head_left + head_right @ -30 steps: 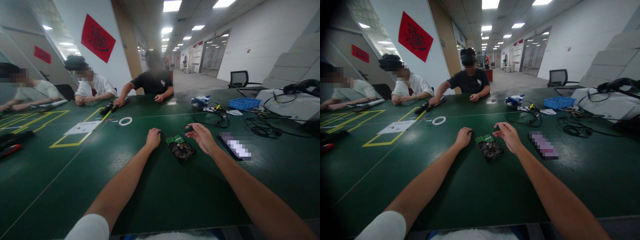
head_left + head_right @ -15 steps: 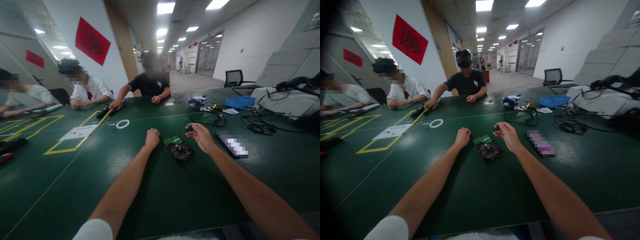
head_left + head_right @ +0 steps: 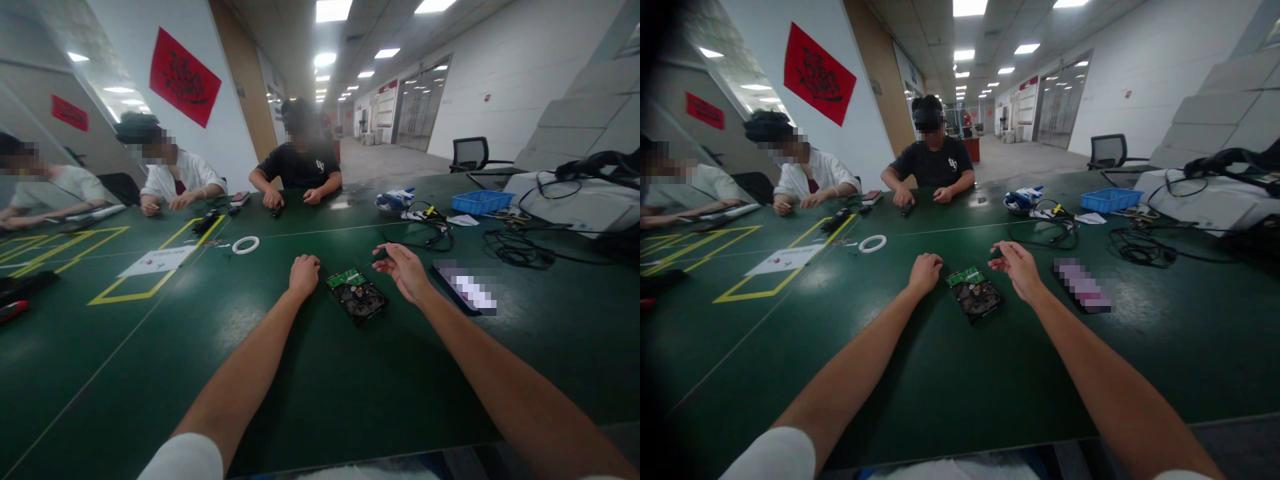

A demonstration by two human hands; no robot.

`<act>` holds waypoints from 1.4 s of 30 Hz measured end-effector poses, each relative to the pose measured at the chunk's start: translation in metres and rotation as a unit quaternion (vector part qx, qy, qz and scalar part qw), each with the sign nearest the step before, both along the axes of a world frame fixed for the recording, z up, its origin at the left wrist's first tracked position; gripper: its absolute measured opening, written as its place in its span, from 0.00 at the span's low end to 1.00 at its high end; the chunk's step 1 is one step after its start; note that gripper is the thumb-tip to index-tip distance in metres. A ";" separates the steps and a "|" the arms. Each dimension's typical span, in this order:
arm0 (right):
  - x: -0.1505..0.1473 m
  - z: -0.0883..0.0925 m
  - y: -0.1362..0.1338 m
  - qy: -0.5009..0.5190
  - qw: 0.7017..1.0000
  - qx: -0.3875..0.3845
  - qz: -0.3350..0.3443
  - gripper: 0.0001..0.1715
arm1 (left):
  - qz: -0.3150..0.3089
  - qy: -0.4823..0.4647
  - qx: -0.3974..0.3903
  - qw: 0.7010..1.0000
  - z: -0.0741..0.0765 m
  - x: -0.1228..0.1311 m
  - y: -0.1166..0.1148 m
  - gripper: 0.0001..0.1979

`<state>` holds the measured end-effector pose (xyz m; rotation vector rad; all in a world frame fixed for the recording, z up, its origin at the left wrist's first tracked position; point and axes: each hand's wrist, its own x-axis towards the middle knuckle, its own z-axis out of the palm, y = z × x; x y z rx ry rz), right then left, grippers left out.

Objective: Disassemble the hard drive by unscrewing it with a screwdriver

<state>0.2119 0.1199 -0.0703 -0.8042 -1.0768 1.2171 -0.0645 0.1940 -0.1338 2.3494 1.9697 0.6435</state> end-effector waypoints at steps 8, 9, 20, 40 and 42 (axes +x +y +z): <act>0.001 0.000 0.000 -0.005 1.000 0.001 -0.002 0.19 | 0.033 0.007 -0.004 0.999 0.003 -0.001 -0.005 0.10; 0.001 0.000 0.000 -0.006 1.000 0.000 -0.002 0.19 | 0.032 0.007 -0.004 0.999 0.003 -0.001 -0.005 0.10; 0.002 0.000 0.001 -0.008 1.000 -0.003 -0.005 0.19 | -0.073 -0.058 0.059 0.994 0.032 0.036 -0.024 0.09; 0.003 0.000 0.002 -0.004 1.000 0.001 -0.007 0.19 | -0.220 -0.029 0.045 0.974 0.031 0.084 -0.057 0.04; 0.003 0.001 0.001 -0.005 1.000 -0.002 -0.008 0.19 | -0.220 -0.033 0.039 0.974 0.033 0.085 -0.058 0.05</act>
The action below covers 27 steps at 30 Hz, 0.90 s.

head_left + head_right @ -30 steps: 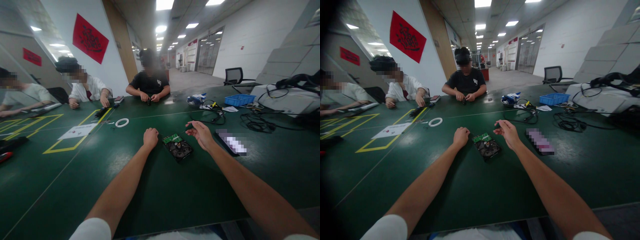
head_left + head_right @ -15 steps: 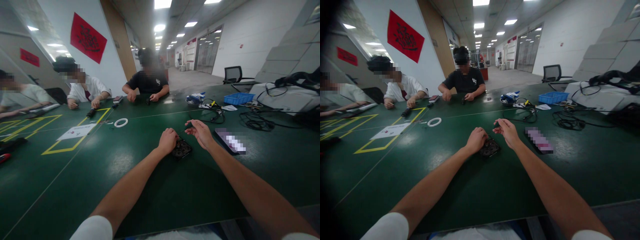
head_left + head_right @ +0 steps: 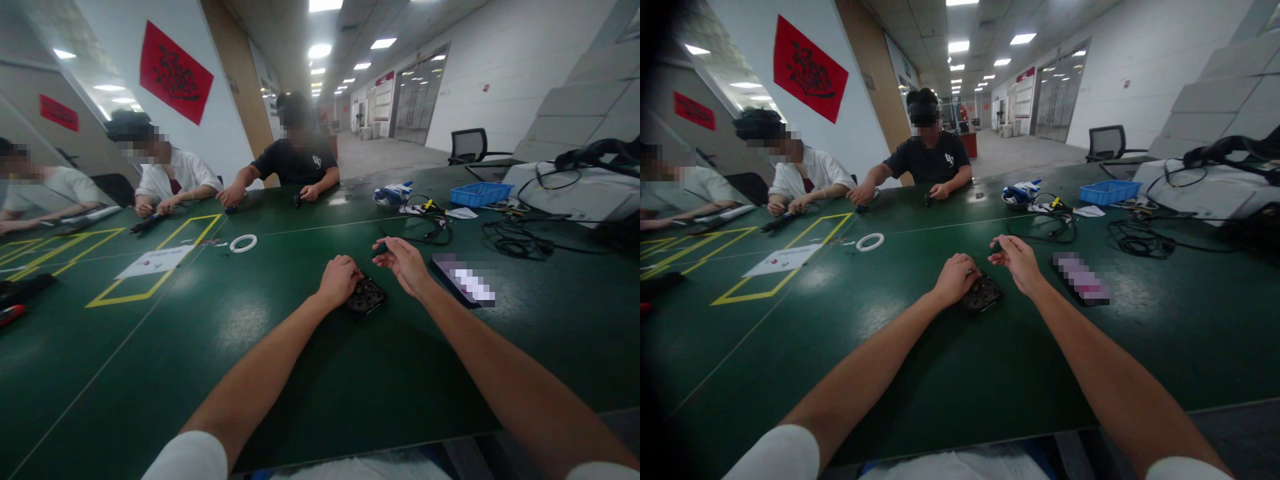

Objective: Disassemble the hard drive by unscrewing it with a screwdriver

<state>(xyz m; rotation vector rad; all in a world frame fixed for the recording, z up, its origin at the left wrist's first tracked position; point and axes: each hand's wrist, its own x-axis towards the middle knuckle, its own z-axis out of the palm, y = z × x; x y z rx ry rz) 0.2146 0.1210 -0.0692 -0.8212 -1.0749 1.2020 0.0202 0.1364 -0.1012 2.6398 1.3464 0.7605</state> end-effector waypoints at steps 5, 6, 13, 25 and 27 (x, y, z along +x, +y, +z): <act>0.000 0.001 0.000 -0.006 1.000 -0.001 -0.005 0.21 | -0.006 0.003 -0.009 1.000 0.004 0.000 -0.002 0.05; 0.001 0.000 0.000 -0.007 1.000 -0.002 -0.005 0.21 | -0.008 0.003 -0.009 1.000 0.004 0.000 -0.002 0.05; 0.002 -0.002 0.003 0.001 1.000 -0.001 0.001 0.19 | -0.028 0.005 0.004 1.000 0.002 -0.002 -0.001 0.07; 0.003 -0.002 0.003 -0.006 1.000 -0.001 0.002 0.20 | -0.007 -0.039 -0.003 0.999 0.003 -0.006 0.003 0.08; 0.003 -0.001 0.002 -0.005 1.000 0.000 0.002 0.20 | 0.032 -0.054 -0.007 0.998 0.004 -0.011 0.007 0.09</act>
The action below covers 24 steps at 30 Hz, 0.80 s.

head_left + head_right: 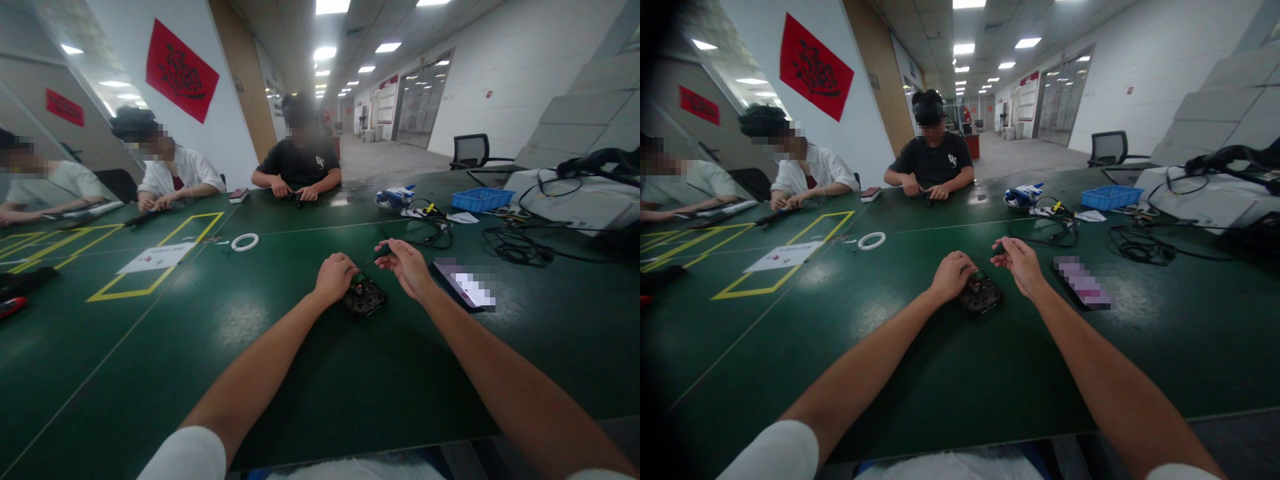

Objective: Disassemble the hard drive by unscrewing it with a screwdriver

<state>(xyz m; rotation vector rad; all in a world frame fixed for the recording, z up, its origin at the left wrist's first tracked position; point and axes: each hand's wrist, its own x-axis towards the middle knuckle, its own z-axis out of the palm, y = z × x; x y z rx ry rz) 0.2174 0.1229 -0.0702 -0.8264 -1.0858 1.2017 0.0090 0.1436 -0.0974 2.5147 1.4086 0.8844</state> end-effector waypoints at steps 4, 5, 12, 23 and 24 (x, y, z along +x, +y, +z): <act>0.000 0.002 -0.001 -0.004 1.000 0.005 -0.004 0.21 | 0.061 -0.005 -0.027 0.998 0.004 -0.015 0.010 0.11; 0.000 0.003 -0.002 -0.005 1.000 0.007 -0.005 0.21 | 0.063 -0.001 -0.034 0.997 0.005 -0.019 0.012 0.12; -0.002 0.008 -0.005 -0.027 1.000 -0.002 0.003 0.25 | 0.045 0.043 -0.096 0.993 0.004 -0.030 0.020 0.21; -0.004 0.006 -0.006 -0.036 0.999 -0.003 0.019 0.26 | 0.032 0.037 -0.123 0.991 -0.001 -0.031 0.023 0.20; -0.004 0.006 -0.006 -0.035 0.999 -0.002 0.020 0.25 | 0.033 0.035 -0.122 0.991 -0.001 -0.031 0.022 0.19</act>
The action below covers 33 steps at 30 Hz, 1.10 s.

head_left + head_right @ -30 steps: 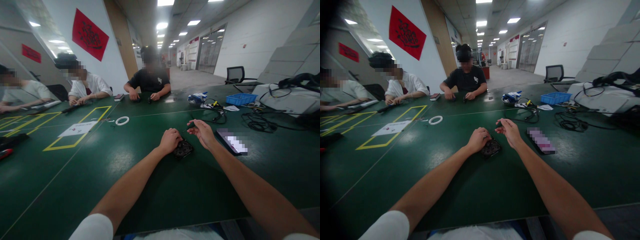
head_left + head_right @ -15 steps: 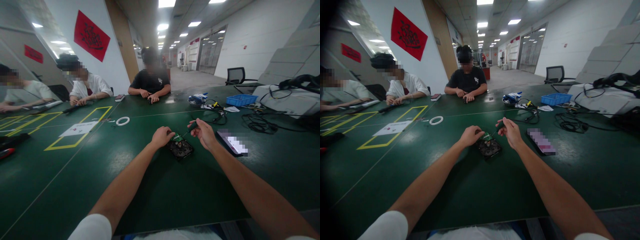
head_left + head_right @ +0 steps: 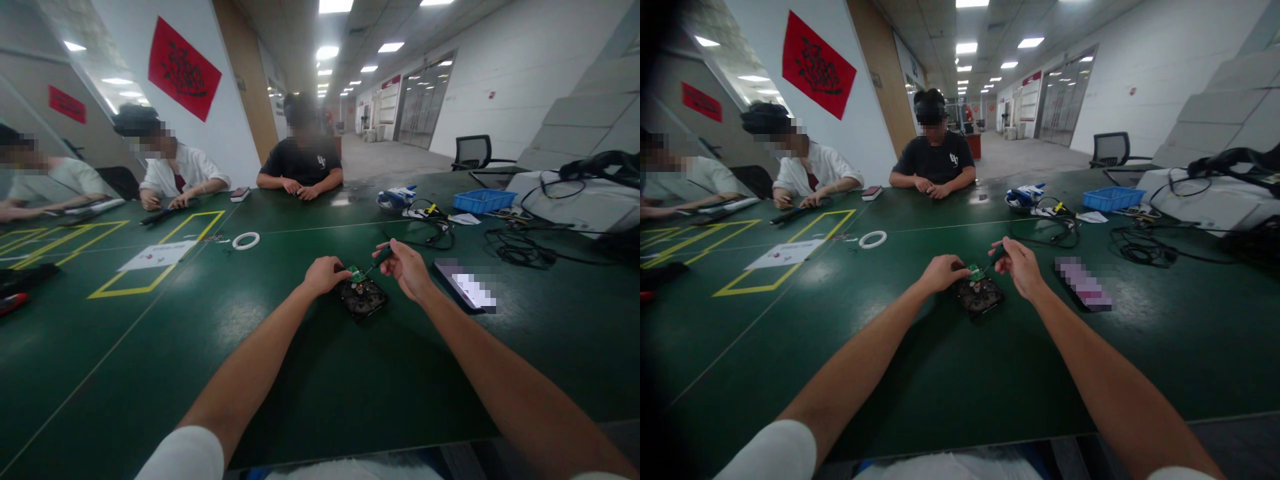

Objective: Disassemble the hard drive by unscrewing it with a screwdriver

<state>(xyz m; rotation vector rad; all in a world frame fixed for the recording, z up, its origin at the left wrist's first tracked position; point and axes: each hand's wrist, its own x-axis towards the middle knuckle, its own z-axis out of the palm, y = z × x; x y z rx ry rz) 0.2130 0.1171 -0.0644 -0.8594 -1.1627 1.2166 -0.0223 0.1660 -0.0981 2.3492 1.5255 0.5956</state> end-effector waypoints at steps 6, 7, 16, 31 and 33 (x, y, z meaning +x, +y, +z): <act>0.000 -0.002 -0.001 -0.009 1.000 -0.004 0.005 0.25 | 0.004 -0.001 -0.007 1.000 0.001 0.001 -0.001 0.19; 0.000 -0.002 -0.001 -0.012 1.000 -0.005 0.006 0.25 | 0.005 -0.001 -0.008 1.000 0.001 0.001 -0.001 0.19; -0.001 0.000 -0.001 -0.002 1.000 0.011 0.006 0.24 | 0.008 -0.006 -0.015 1.000 0.003 0.001 -0.002 0.19; -0.003 0.001 -0.005 -0.025 0.999 0.018 0.023 0.22 | 0.031 0.029 -0.038 0.998 0.005 0.002 -0.003 0.22; -0.005 0.003 -0.007 -0.030 0.999 0.018 0.027 0.22 | 0.032 0.045 -0.048 0.997 0.006 0.002 -0.004 0.24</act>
